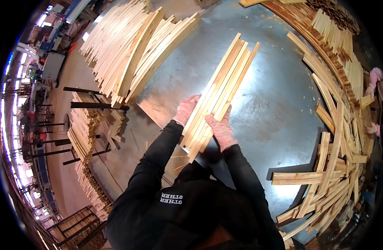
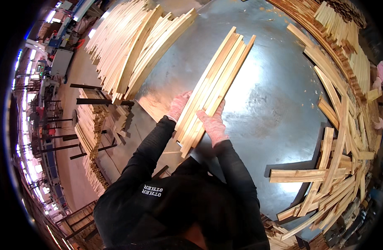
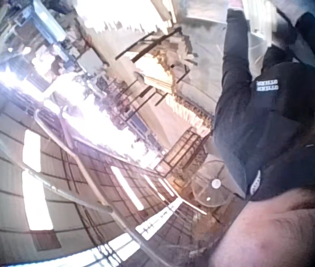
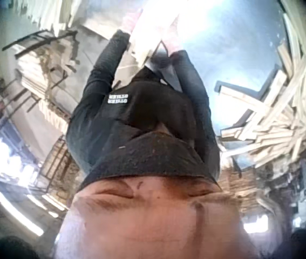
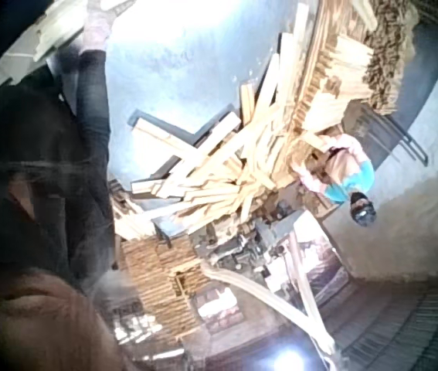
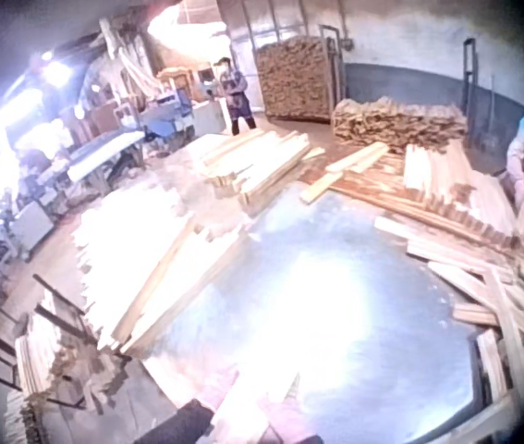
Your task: The person repeatedly picks up wooden planks from a large pile on a metal table and stacks them into a neat pile. The person wears pink gloves and handles the planks by hand, aligning them as they stack. The process continues throughout the clip with the stack growing in size.
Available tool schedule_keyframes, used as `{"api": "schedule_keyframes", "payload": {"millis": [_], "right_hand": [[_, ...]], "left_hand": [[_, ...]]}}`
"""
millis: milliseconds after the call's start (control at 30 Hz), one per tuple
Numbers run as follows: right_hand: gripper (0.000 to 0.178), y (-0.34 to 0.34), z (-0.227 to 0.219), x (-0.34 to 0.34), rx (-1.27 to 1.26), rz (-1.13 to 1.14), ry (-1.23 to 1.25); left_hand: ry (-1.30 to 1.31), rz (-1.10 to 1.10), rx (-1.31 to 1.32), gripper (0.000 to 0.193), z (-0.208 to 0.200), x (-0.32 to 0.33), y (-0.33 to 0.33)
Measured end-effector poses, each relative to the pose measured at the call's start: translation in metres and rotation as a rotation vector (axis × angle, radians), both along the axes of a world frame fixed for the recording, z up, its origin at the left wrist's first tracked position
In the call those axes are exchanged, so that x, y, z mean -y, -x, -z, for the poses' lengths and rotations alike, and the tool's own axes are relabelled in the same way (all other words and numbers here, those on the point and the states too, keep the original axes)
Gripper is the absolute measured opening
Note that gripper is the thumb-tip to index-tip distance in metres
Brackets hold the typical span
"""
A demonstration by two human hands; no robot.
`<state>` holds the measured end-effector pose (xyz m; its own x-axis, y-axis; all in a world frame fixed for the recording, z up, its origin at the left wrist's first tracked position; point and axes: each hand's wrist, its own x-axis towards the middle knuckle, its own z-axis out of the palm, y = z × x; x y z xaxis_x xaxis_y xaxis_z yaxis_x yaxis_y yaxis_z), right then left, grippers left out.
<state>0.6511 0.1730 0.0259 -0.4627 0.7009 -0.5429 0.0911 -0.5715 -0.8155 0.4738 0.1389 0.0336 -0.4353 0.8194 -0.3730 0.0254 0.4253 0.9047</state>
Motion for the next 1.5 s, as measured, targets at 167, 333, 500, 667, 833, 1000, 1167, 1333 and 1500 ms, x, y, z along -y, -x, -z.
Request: {"api": "schedule_keyframes", "payload": {"millis": [167, 333, 500, 667, 833, 1000, 1167, 1333, 1500], "right_hand": [[0.122, 0.111, -0.010, -0.019, 0.102, -0.245, -0.128], [0.094, 0.199, -0.021, -0.040, 0.280, -0.777, -0.236], [0.066, 0.137, -0.015, -0.074, 0.456, -1.006, -0.802], [0.055, -0.176, -0.069, -0.155, 1.258, -0.021, -0.810], [0.061, -0.463, -0.088, -0.151, 1.882, 0.384, -0.580], [0.084, -0.535, -0.071, -0.155, 1.673, 0.151, -0.358], [0.067, -0.446, -0.093, -0.105, 0.824, -0.390, -0.541], [0.066, -0.476, -0.102, -0.227, 1.024, -0.376, -0.927], [0.082, -0.541, -0.018, -0.432, 1.617, -0.184, -1.497]], "left_hand": [[0.302, -0.017, -0.579, 0.041, -0.030, 0.014, 0.097], [0.100, 0.240, -1.160, 0.054, -0.093, 0.033, 0.139], [0.252, 0.394, -1.538, 0.084, -0.045, 0.054, 0.164], [0.094, 0.337, -1.622, 0.084, -0.043, 0.047, 0.112], [-0.237, 0.366, -0.241, 0.072, -0.038, -0.010, -0.055], [-0.033, 0.656, 0.081, 0.072, -0.074, -0.070, -0.289], [0.090, 0.222, 1.091, 0.058, -0.013, -0.094, -0.406], [0.031, -0.136, 1.050, 0.035, 0.004, -0.094, -0.408], [0.123, -0.081, 1.006, 0.040, -0.012, -0.110, -0.406]]}}
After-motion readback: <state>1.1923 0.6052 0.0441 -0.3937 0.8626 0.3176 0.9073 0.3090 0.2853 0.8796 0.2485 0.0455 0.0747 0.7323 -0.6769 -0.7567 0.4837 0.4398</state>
